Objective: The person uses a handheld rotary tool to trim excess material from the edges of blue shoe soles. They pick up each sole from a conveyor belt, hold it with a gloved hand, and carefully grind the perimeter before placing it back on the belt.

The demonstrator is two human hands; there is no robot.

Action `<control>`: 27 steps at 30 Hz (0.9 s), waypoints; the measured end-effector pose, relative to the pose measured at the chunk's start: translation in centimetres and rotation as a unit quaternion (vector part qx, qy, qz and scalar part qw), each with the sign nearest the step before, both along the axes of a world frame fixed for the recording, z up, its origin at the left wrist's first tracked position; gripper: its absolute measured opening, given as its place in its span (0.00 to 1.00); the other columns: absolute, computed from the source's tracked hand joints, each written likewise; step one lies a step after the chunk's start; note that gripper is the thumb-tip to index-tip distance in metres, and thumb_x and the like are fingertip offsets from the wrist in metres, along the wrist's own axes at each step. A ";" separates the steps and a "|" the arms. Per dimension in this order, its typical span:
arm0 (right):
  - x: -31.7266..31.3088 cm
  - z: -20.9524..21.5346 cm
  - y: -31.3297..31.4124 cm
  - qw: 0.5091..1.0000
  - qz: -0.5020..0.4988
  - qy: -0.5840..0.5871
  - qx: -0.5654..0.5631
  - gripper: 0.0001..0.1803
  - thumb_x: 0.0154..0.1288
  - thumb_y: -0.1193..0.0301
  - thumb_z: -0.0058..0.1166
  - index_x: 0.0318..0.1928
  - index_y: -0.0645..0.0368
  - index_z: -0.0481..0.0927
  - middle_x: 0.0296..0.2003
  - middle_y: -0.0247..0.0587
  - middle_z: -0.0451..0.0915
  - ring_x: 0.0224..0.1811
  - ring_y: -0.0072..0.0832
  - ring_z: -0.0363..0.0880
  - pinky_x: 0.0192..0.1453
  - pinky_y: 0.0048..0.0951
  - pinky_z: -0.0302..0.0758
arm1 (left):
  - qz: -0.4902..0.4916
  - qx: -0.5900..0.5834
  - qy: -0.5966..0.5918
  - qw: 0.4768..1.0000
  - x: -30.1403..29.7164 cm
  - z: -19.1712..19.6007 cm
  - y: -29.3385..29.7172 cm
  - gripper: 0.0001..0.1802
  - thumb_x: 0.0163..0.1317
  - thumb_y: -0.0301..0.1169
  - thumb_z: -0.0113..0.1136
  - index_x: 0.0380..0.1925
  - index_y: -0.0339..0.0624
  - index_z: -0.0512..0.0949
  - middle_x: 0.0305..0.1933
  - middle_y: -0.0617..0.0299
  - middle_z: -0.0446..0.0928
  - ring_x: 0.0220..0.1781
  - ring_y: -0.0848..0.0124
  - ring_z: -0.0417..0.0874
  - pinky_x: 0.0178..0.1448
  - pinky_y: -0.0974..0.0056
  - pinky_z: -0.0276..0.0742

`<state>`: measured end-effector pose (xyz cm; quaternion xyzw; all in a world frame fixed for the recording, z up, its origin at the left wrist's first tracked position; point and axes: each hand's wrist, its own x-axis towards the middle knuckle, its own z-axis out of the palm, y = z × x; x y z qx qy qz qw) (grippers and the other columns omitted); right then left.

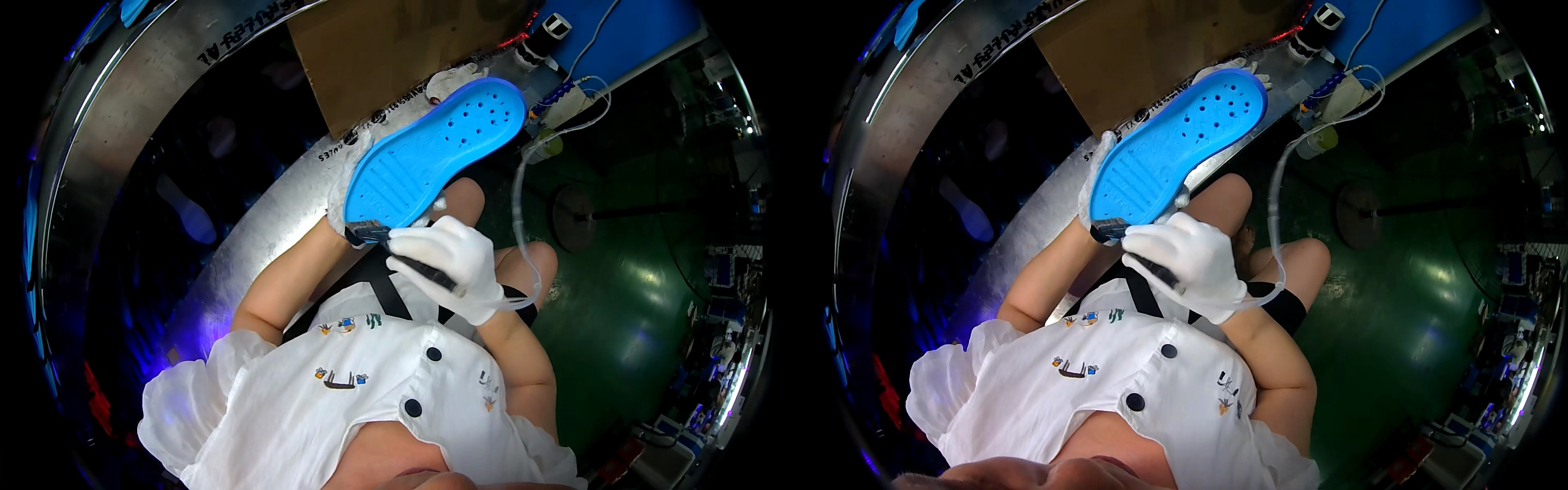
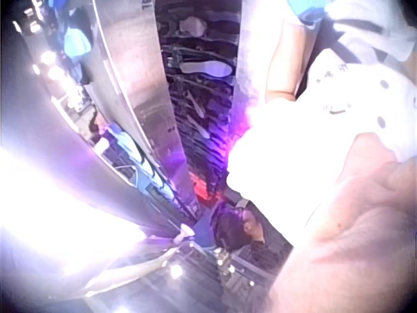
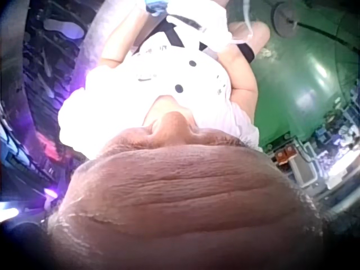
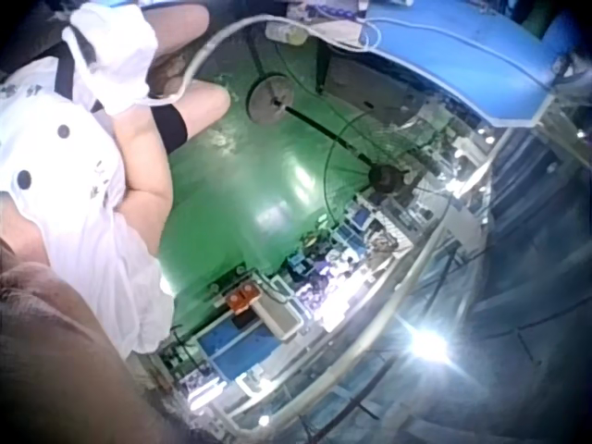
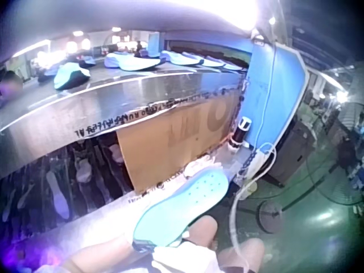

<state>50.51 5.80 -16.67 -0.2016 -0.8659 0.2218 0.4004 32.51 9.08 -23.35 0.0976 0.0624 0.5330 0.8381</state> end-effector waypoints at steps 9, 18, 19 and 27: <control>0.1 0.3 0.0 0.993 -0.027 0.041 -0.103 0.10 0.53 0.70 0.67 0.37 0.51 0.83 0.36 0.34 0.84 0.32 0.34 0.79 0.36 0.30 0.78 | -0.085 0.102 0.007 0.991 -1.9 0.5 0.3 0.48 0.61 0.66 0.52 0.70 0.42 0.60 0.60 0.39 0.72 0.48 0.48 0.83 0.53 0.49 0.83; 0.3 1.2 0.3 0.976 0.000 0.037 -0.214 0.13 0.49 0.83 0.69 0.38 0.66 0.84 0.39 0.46 0.86 0.40 0.30 0.85 0.46 0.27 0.80 | -0.084 0.065 0.272 0.956 -3.6 2.6 1.0 0.43 0.59 0.62 0.57 0.65 0.43 0.66 0.56 0.43 0.75 0.46 0.55 0.83 0.51 0.55 0.83; 0.7 0.0 0.8 0.989 0.009 0.013 -0.144 0.13 0.50 0.80 0.70 0.39 0.63 0.85 0.40 0.46 0.86 0.39 0.32 0.86 0.45 0.28 0.81 | -0.094 0.073 0.304 0.945 -3.6 3.0 1.5 0.42 0.59 0.62 0.58 0.64 0.43 0.67 0.56 0.44 0.76 0.46 0.56 0.83 0.51 0.55 0.83; 1.2 1.5 1.4 0.992 0.008 0.016 -0.125 0.12 0.49 0.78 0.70 0.37 0.61 0.85 0.39 0.44 0.86 0.38 0.35 0.86 0.44 0.29 0.81 | -0.124 0.095 0.422 0.893 -3.7 6.1 1.4 0.38 0.58 0.58 0.62 0.60 0.43 0.73 0.52 0.48 0.79 0.44 0.63 0.84 0.50 0.60 0.82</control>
